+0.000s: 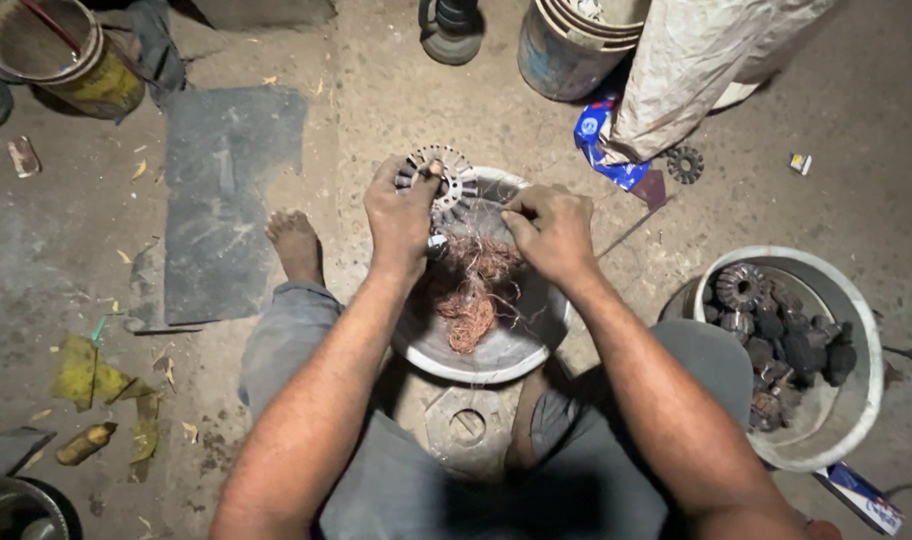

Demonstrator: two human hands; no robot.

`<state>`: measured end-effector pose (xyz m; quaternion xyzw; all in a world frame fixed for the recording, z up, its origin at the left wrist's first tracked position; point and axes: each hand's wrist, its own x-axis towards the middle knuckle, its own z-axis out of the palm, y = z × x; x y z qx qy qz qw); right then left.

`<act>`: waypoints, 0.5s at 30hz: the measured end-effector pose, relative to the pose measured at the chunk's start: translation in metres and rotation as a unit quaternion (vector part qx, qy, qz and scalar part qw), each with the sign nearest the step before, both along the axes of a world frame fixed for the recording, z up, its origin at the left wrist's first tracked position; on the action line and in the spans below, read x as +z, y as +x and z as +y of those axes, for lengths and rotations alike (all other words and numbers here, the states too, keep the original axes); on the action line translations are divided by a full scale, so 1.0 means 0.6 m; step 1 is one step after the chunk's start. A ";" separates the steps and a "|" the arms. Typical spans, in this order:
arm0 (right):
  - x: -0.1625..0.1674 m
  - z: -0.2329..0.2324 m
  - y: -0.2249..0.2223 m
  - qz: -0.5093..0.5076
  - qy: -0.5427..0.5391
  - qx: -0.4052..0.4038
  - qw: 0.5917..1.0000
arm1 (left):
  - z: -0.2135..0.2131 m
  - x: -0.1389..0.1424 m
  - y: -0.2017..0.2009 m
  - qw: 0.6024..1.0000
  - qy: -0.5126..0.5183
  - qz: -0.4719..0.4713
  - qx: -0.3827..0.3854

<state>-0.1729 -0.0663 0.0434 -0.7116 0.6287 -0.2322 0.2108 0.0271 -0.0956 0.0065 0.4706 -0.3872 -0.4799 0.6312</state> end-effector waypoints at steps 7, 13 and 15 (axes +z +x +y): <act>0.008 0.012 0.026 -0.031 -0.220 0.081 0.972 | 0.009 0.015 -0.003 0.988 0.034 0.140 -0.053; 0.013 0.011 0.039 -0.121 -0.193 0.103 0.968 | 0.003 0.003 -0.003 0.999 0.003 -0.030 0.015; 0.011 0.009 0.034 -0.111 -0.197 0.093 0.970 | -0.006 -0.001 0.003 0.995 -0.027 -0.093 0.039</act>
